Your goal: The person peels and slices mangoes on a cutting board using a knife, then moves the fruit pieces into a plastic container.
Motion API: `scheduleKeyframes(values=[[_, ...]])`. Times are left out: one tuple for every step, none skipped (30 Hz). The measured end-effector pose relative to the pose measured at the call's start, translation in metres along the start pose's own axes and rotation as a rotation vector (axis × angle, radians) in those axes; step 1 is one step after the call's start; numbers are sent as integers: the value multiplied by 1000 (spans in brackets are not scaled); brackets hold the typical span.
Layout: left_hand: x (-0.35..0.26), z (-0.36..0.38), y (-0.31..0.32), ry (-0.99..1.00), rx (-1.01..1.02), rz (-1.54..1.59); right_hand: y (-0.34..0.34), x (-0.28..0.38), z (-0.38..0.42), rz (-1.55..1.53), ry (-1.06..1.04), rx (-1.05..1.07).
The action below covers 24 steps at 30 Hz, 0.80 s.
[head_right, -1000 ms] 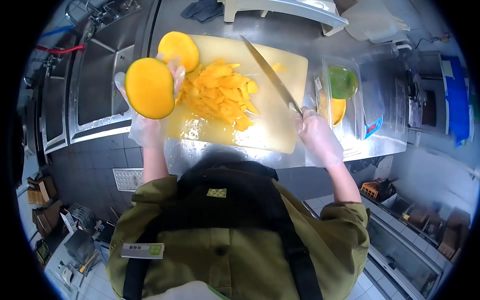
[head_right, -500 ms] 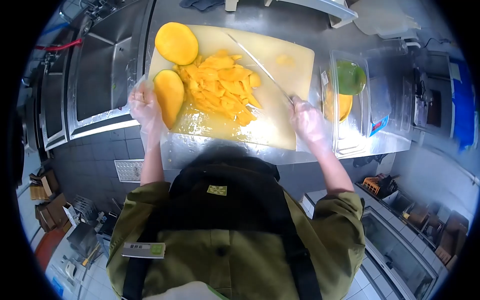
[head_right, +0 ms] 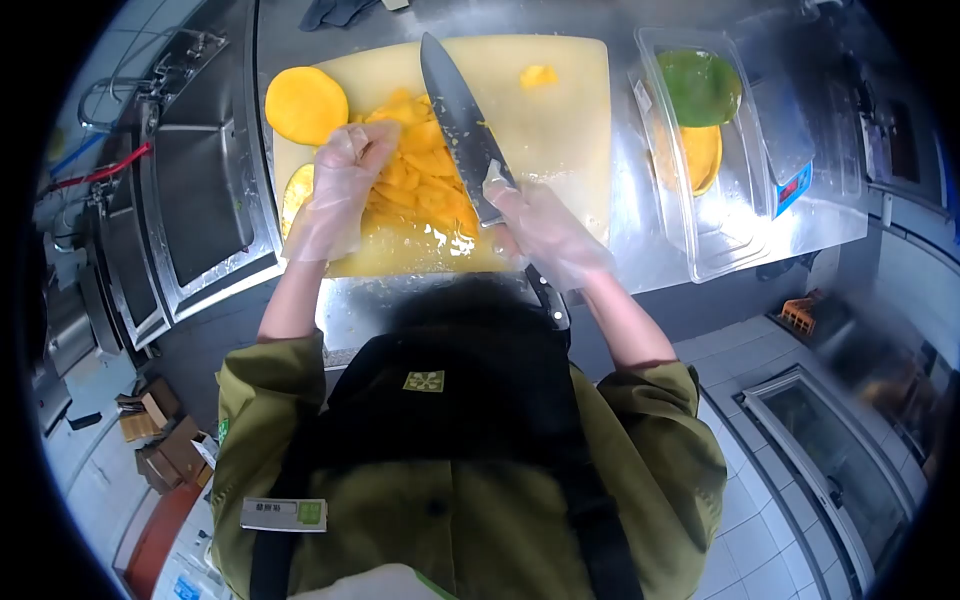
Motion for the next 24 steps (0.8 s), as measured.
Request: scheduleKeyframes(values=[[3,-2,2,27,10,-19,0,-3,-1,18,35,-13],[4,-3,3,53,19,-36,0,-6,-2,39,69,-25],[5,-3,3,60,16,-14,2,-8,-3,5,63,-38],[4,-3,5,66,12,9,4,-9,-4,-27,56,-51],[4,-2,6,72,7,32,5,-9,-4,-58,50,-64],[2,-2,6,75,12,-6,7,-10,-5,-64,56,-62],[-2,-3,6,77,16,-45,8,-9,-5,-68,62,-60],[-4,-3,6,79,20,-83,10,-7,-4,-73,67,-57],[-3,-2,8,79,52,-123,12,-4,-2,-93,79,-49],[-3,-2,10,79,83,-164,13,0,2,-113,90,-40],[-1,-1,12,80,115,-204,15,1,4,-132,101,-32],[-2,-1,12,118,116,-205,13,-1,3,-106,103,-42],[-2,0,13,156,117,-206,9,-3,2,-81,105,-52],[-3,0,14,194,119,-207,7,-6,1,-55,107,-62],[-7,0,15,184,135,-257,7,-5,1,-36,90,-57],[-16,0,15,173,152,-307,7,-4,1,-17,73,-54],[-21,-1,17,162,169,-357,7,-3,1,1,56,-50],[-30,0,18,256,154,-404,6,-3,1,-1,58,-48],[-39,0,20,350,136,-451,6,-2,1,-3,58,-44],[-48,1,22,446,118,-499,5,-1,1,-6,57,-41],[-51,-1,25,448,163,-531,5,0,1,1,52,-45],[-55,-2,27,450,208,-563,4,2,1,7,46,-49],[-57,-2,31,453,254,-595,4,3,2,12,39,-54],[-53,-4,34,414,280,-606,4,3,2,23,34,-51]])
Point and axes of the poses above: each hand's wrist, its own z-axis away from the middle knuckle, its own y-axis out of the palm, x = y × z, the point moved 9 cm from there along -z, towards the middle knuckle, and after that the axes turned 3 degrees about -x, right-handed, at the moved point
